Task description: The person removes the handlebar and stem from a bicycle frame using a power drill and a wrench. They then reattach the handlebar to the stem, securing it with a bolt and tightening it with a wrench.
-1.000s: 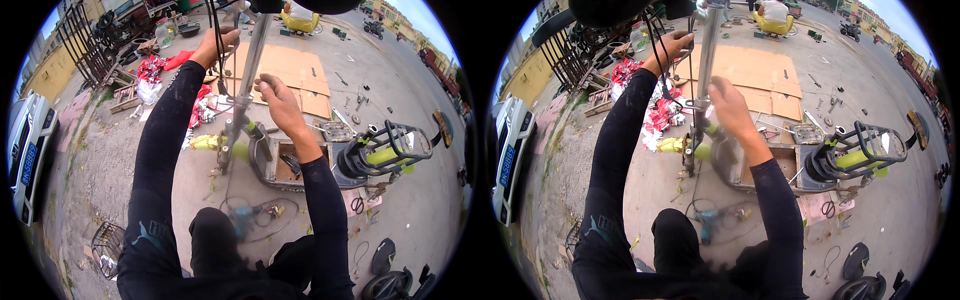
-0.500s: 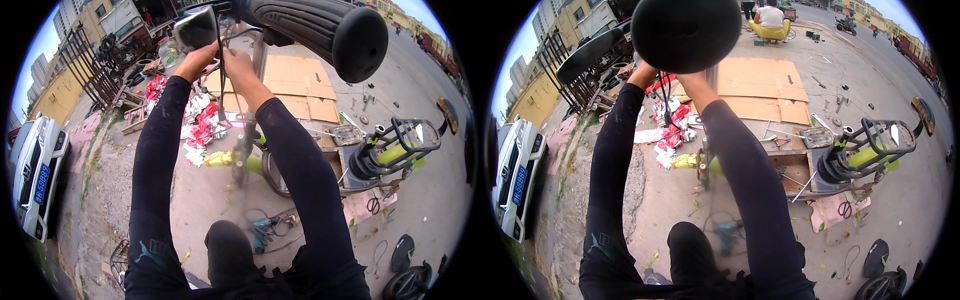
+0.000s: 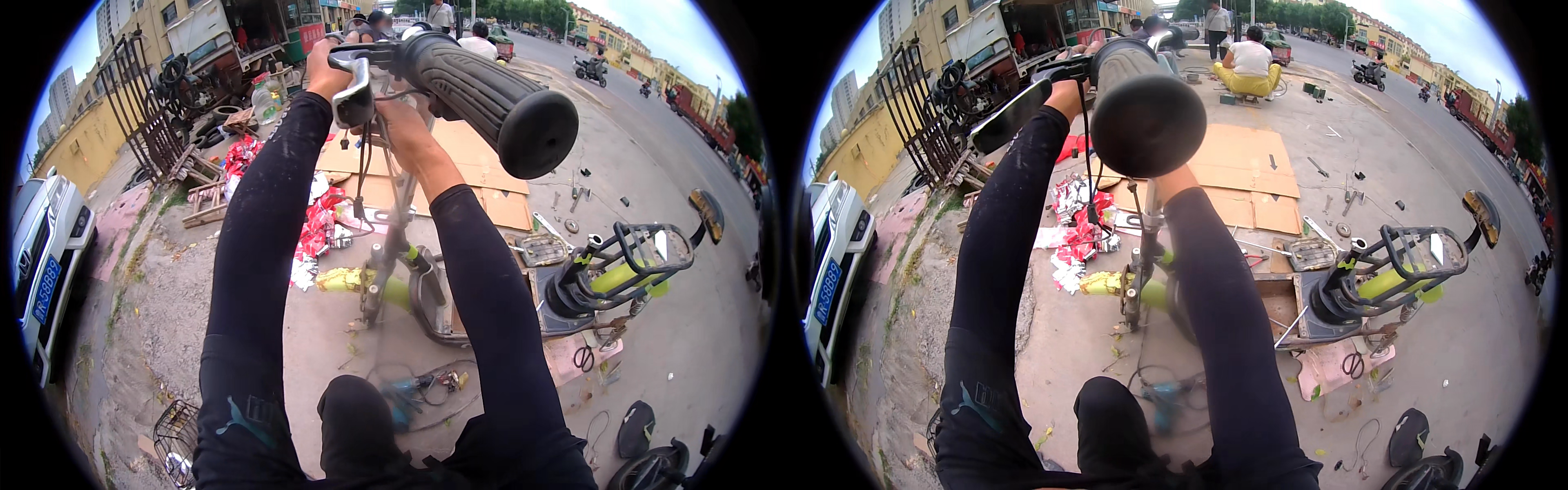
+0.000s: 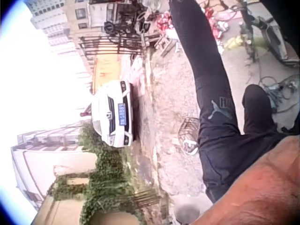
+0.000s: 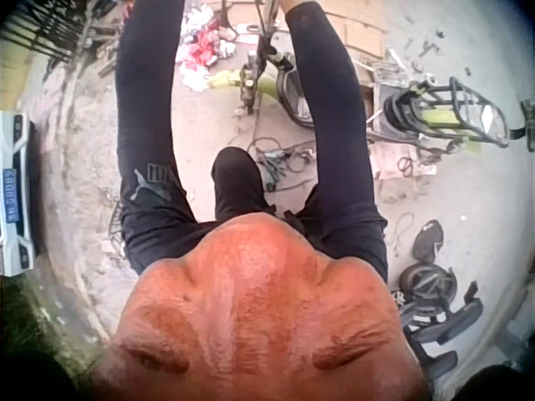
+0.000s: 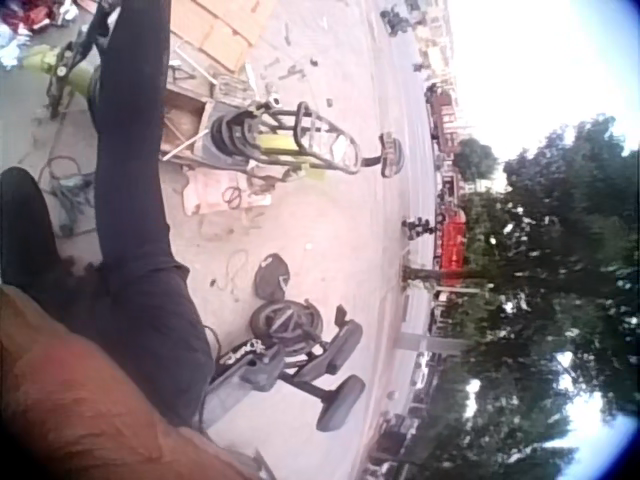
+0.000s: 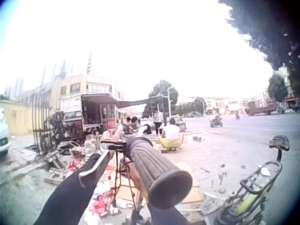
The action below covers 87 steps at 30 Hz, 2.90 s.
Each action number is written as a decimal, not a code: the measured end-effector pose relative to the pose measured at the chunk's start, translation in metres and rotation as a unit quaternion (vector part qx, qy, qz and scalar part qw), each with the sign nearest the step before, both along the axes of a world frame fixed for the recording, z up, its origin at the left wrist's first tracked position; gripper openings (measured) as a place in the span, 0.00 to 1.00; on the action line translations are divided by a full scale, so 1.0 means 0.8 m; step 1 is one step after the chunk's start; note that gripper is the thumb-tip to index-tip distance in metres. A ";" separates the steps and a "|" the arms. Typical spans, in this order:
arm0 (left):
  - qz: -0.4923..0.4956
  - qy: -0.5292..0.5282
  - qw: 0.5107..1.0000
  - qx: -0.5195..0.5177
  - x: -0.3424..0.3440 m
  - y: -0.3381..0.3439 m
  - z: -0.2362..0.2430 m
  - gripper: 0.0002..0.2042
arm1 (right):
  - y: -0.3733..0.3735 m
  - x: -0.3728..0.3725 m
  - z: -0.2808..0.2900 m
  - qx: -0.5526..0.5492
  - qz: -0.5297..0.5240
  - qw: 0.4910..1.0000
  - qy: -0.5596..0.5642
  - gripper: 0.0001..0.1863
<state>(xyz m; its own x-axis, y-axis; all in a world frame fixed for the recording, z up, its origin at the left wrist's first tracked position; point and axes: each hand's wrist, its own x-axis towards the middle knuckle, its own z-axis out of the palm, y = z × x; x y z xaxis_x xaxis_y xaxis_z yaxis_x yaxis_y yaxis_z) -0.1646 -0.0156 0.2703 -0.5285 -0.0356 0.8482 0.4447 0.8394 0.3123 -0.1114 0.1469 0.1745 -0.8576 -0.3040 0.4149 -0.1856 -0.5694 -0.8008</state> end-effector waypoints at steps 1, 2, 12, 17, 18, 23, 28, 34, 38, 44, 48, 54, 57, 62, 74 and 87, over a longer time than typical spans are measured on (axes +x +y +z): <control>-0.014 0.006 0.995 0.099 0.007 0.034 -0.002 0.19 | 0.013 -0.006 -0.002 -0.007 0.002 1.000 -0.009 0.13; -0.030 0.023 0.979 0.201 0.016 0.065 0.002 0.19 | 0.022 -0.012 -0.001 -0.016 0.005 1.000 -0.014 0.13; -0.364 -0.158 0.881 0.257 0.080 0.058 -0.054 0.18 | 0.023 0.052 0.027 0.084 -0.014 0.996 0.004 0.14; -0.214 -0.099 0.943 0.237 0.059 0.050 0.002 0.17 | 0.025 0.038 0.023 0.055 0.010 0.996 0.065 0.15; -0.163 -0.089 0.951 0.246 0.060 0.046 0.013 0.17 | 0.023 0.041 0.021 0.070 0.005 0.996 0.050 0.15; -0.023 -0.023 0.947 0.318 0.033 0.018 0.059 0.16 | 0.017 -0.023 -0.006 0.044 0.069 0.997 0.015 0.17; -0.383 -0.186 0.822 0.377 0.046 0.036 -0.032 0.21 | 0.006 -0.041 -0.014 0.067 0.035 0.995 0.062 0.16; -0.371 -0.128 0.867 0.306 0.069 0.055 -0.063 0.22 | 0.021 -0.029 -0.010 0.080 0.026 0.992 0.098 0.15; -0.253 -0.026 0.944 0.211 0.026 0.002 -0.009 0.17 | 0.036 0.008 0.010 0.154 0.022 0.986 0.054 0.16; -0.206 -0.006 0.863 0.462 0.002 -0.135 0.109 0.18 | 0.034 0.054 0.032 0.205 0.006 0.979 0.009 0.18; -0.138 -0.056 0.958 0.244 0.046 -0.140 0.024 0.22 | 0.030 0.041 -0.001 0.220 -0.062 0.973 -0.019 0.21; 0.072 -0.132 0.988 0.045 0.118 -0.164 -0.149 0.22 | 0.080 0.092 -0.047 0.288 -0.541 0.768 0.185 0.23; -0.025 -0.148 0.986 0.072 0.113 -0.138 -0.222 0.20 | 0.074 0.038 -0.039 0.261 -0.444 0.834 0.198 0.25; 0.011 -0.011 0.991 0.134 0.140 -0.008 -0.303 0.17 | 0.052 0.009 -0.027 0.114 -0.296 0.948 0.026 0.21; 0.091 0.025 0.983 0.160 0.207 0.098 -0.408 0.36 | 0.040 -0.007 -0.019 0.085 -0.277 0.957 -0.013 0.12; -0.043 -0.056 0.994 0.080 0.193 0.110 -0.381 0.38 | 0.044 -0.011 -0.004 0.081 -0.292 0.953 -0.003 0.12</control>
<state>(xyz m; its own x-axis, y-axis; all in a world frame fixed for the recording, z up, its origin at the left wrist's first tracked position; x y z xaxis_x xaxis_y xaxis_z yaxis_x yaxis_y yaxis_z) -0.0105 0.0725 -0.0343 -0.6261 -0.1149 0.7713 0.4684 0.7354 0.4898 -0.1202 0.1821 0.1712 -0.9024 0.1665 0.3975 -0.4280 -0.2382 -0.8718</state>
